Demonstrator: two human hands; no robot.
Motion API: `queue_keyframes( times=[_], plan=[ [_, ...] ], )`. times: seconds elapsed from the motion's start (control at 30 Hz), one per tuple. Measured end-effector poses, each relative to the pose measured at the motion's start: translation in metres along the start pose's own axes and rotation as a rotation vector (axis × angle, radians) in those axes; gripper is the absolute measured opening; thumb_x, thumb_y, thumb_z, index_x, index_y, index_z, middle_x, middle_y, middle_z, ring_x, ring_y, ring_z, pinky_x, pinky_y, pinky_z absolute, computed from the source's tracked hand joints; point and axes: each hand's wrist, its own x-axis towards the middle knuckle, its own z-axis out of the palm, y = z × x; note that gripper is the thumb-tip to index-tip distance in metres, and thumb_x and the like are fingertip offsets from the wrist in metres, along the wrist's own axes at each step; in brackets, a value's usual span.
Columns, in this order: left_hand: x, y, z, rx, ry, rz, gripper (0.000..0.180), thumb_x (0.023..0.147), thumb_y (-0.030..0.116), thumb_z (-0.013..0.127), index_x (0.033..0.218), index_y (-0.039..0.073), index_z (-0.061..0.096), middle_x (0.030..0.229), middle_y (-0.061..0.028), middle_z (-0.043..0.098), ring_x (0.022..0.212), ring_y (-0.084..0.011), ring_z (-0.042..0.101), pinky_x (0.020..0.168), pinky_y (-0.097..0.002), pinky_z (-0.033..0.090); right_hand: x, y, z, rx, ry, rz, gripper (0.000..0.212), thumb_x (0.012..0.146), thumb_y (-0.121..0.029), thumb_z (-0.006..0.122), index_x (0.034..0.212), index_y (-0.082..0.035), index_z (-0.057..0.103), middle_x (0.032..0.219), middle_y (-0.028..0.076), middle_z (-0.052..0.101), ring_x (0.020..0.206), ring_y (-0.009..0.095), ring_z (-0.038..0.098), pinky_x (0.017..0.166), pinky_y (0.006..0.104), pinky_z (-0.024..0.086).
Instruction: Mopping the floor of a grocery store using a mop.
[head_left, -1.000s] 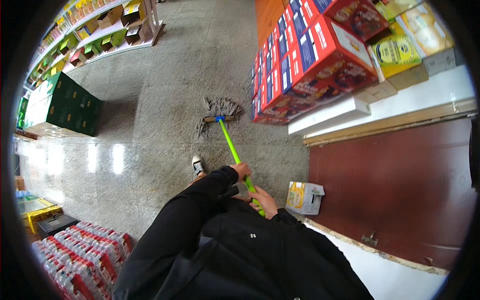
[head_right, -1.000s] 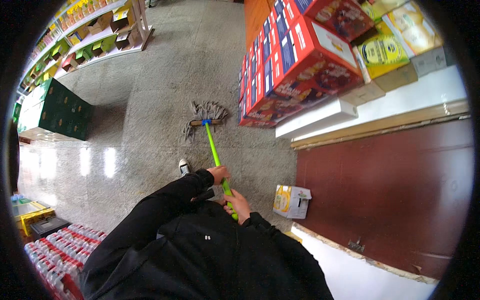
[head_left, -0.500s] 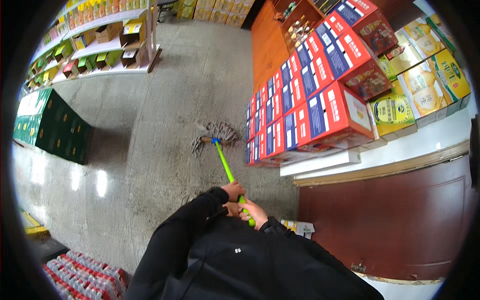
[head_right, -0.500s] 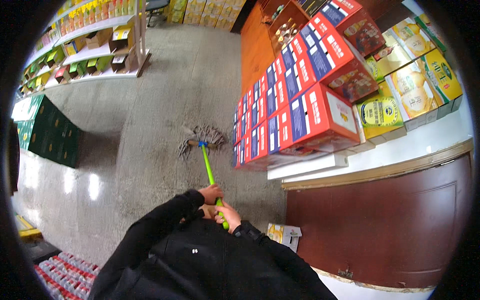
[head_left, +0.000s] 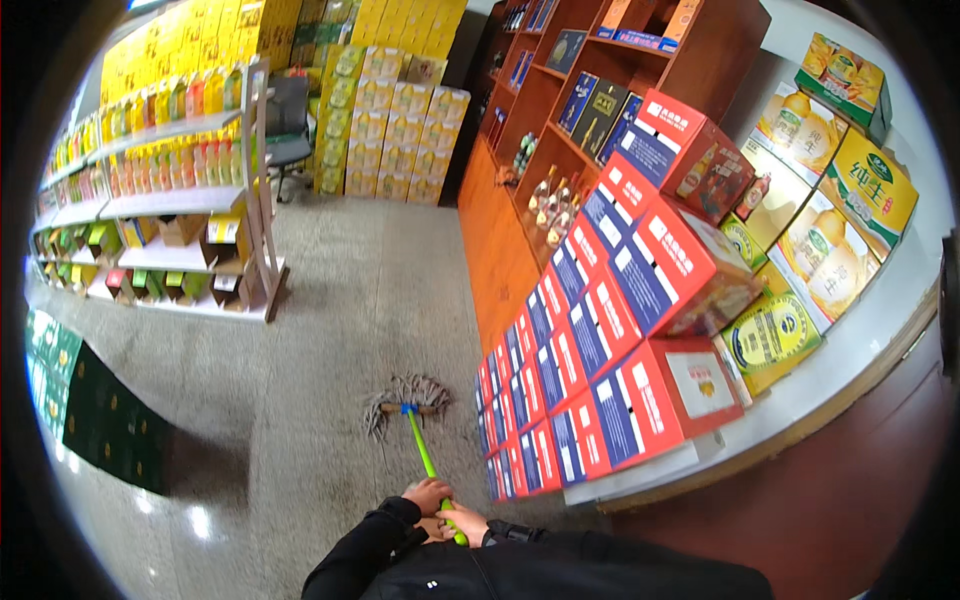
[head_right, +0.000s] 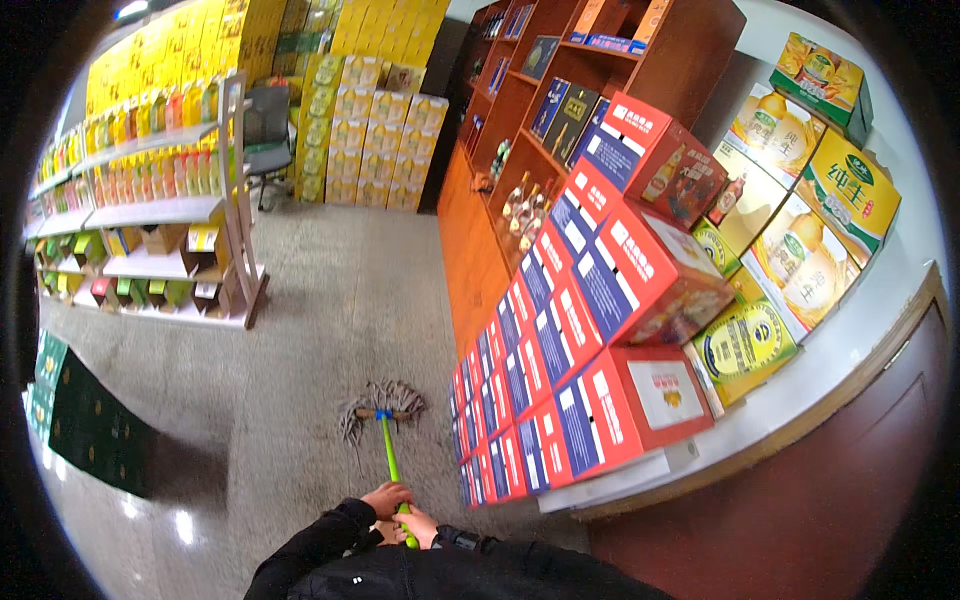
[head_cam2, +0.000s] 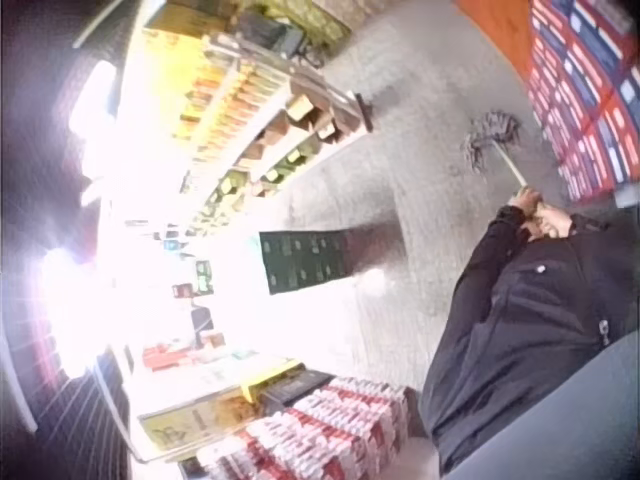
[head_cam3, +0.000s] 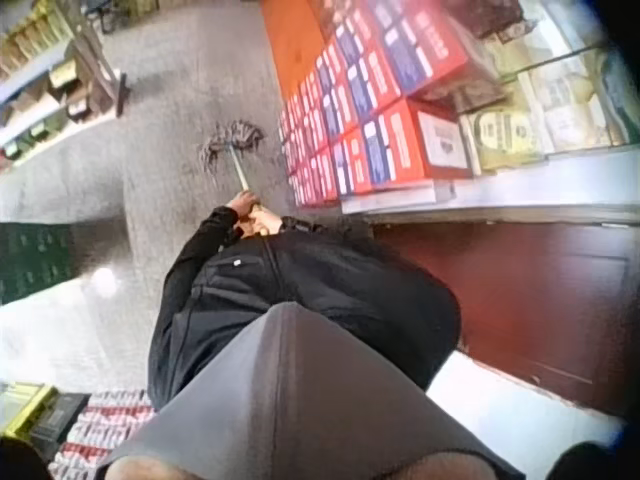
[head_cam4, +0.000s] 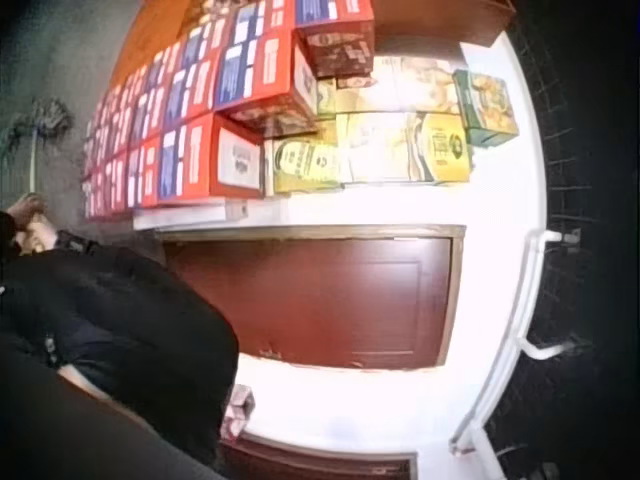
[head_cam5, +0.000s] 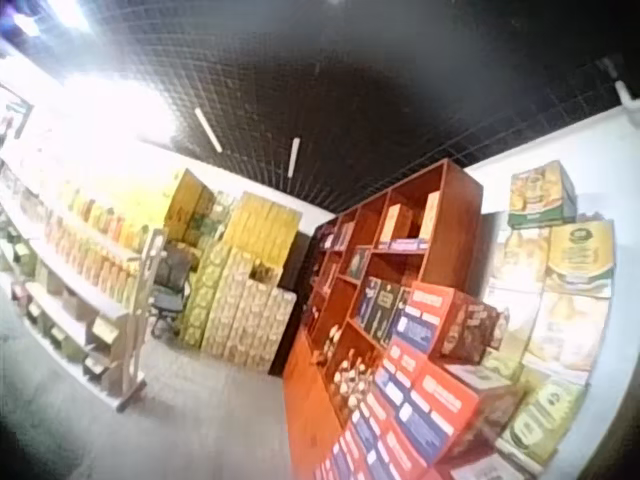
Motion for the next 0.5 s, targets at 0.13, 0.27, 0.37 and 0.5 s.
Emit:
queue_keyframes(
  times=[0.13, 0.27, 0.37, 0.5],
  plan=[
    [0.048, -0.061, -0.041, -0.240, -0.116, -0.026, 0.038, 0.066, 0.015, 0.059, 0.101, 0.010, 0.047, 0.107, -0.0087, 0.047, 0.104, -0.0280, 0.044, 0.087, -0.0351, 0.035, 0.038, -0.076, 0.013, 0.027, 0.032, -0.005, 0.016, 0.081, -0.007, 0.047, 0.092, -0.012, 0.038, 0.067, 0.003, 0.040, 0.048, 0.008, 0.038, 0.037, 0.0181, 0.030],
    [0.111, -0.108, -0.057, -0.245, -0.302, -0.082, 0.031, 0.068, 0.010, 0.057, 0.098, 0.009, 0.048, 0.105, -0.0113, 0.045, 0.101, -0.0312, 0.044, 0.084, -0.0376, 0.039, 0.068, -0.139, -0.001, 0.079, 0.016, -0.042, 0.014, 0.080, -0.009, 0.048, 0.091, -0.011, 0.038, 0.070, 0.003, 0.042, 0.048, 0.008, 0.038, 0.038, 0.0184, 0.029],
    [0.141, -0.136, -0.063, -0.194, -0.338, -0.036, 0.029, 0.070, 0.013, 0.057, 0.096, 0.009, 0.048, 0.101, -0.0120, 0.046, 0.097, -0.0315, 0.047, 0.081, -0.0388, 0.041, 0.073, -0.174, 0.003, 0.087, 0.071, -0.058, 0.015, 0.081, -0.010, 0.048, 0.092, -0.013, 0.039, 0.070, 0.003, 0.041, 0.048, 0.008, 0.038, 0.037, 0.0185, 0.030],
    [0.167, -0.161, -0.075, -0.151, -0.389, -0.010, 0.027, 0.068, 0.015, 0.058, 0.094, 0.010, 0.051, 0.095, -0.0137, 0.049, 0.093, -0.0324, 0.049, 0.080, -0.0387, 0.041, 0.088, -0.202, -0.001, 0.074, 0.038, -0.082, 0.016, 0.083, -0.012, 0.044, 0.098, -0.014, 0.040, 0.071, 0.001, 0.042, 0.046, 0.008, 0.037, 0.037, 0.0186, 0.031]
  ],
)
